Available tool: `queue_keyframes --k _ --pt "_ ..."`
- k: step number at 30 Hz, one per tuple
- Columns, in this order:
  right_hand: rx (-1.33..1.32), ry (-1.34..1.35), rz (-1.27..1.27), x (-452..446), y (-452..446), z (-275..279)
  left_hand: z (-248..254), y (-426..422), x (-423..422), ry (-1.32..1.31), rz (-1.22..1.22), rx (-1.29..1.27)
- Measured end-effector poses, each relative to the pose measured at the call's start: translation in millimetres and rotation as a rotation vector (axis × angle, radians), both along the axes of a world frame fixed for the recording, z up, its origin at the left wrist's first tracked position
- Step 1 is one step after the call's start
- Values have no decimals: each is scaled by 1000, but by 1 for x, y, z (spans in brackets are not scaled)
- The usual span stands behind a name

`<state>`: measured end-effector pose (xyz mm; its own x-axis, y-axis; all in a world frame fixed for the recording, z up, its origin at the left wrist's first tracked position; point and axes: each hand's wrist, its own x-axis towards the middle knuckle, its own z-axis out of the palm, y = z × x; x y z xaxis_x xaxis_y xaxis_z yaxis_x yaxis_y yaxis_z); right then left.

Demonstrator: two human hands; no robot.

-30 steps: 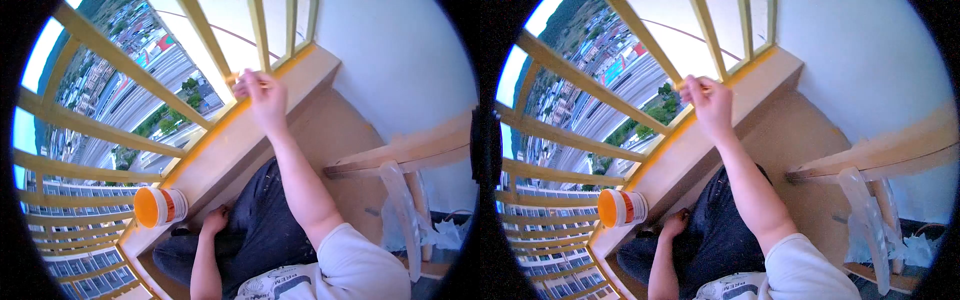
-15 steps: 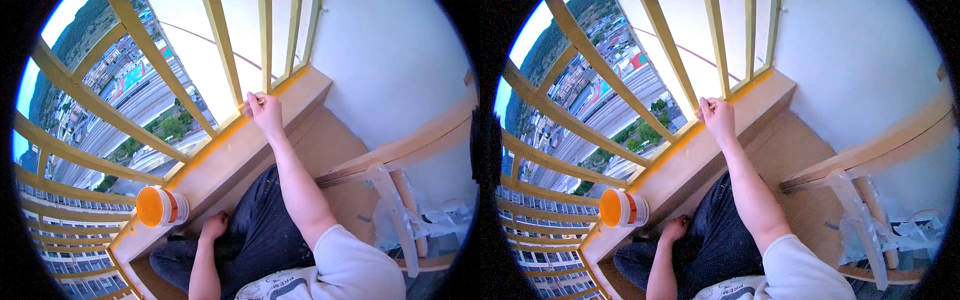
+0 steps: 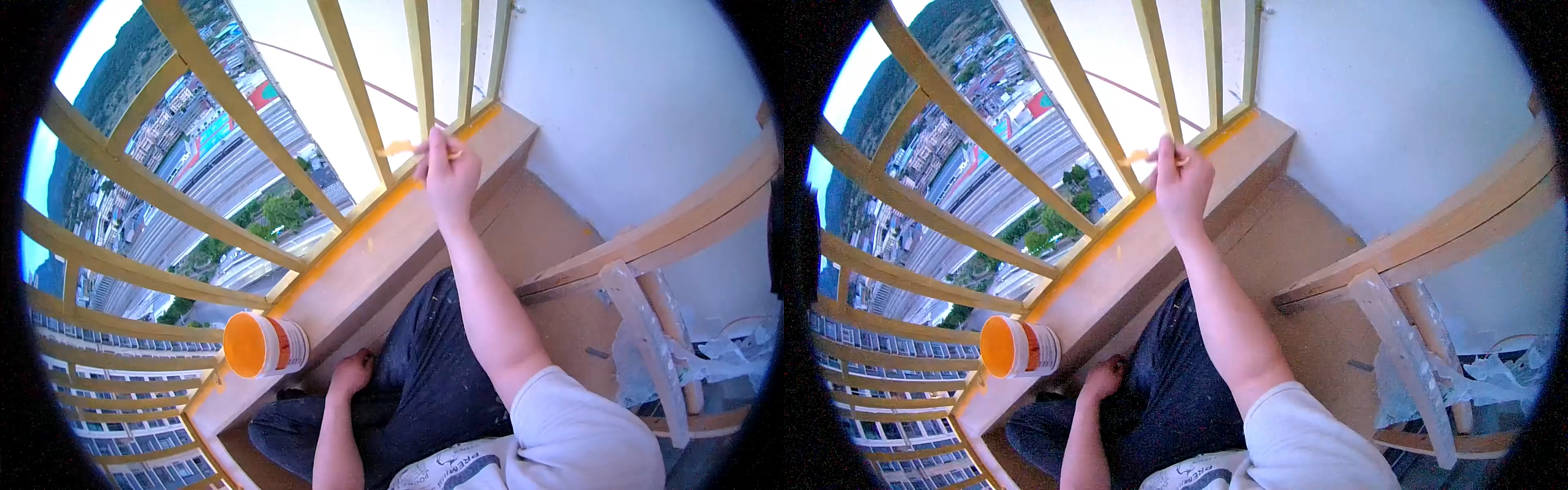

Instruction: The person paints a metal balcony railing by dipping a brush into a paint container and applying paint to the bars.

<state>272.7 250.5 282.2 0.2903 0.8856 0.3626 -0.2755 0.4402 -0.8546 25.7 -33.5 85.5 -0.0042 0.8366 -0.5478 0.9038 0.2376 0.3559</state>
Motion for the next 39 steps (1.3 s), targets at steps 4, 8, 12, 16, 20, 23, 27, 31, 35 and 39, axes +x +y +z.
queue_keyframes --k 4,8,12,16,20,23,27,31,35,39 --pt "-127 29 167 -21 17 -22 6 4 5 9 14 -26" --pt "-82 78 106 4 -3 -2 -3 2 -1 -2 10 -15" --pt "-242 -253 198 -2 13 -23 -1 2 2 -9 34 -13" --pt "119 81 -99 -6 5 11 -4 -3 -2 6 9 16" --pt "-261 -964 40 15 15 -28 6 2 3 1 39 -19" --pt "-212 -663 108 -7 19 -40 11 1 6 -1 26 -24" --pt "-104 -350 -8 8 -4 -6 8 2 4 25 26 -24" --pt "-122 -595 14 -11 14 -32 -22 0 -6 53 -8 -27" --pt "105 -466 -92 -12 29 68 -11 -2 -1 -20 25 -9" --pt "584 -133 -119 -13 16 168 -15 0 -4 -17 -1 -16"
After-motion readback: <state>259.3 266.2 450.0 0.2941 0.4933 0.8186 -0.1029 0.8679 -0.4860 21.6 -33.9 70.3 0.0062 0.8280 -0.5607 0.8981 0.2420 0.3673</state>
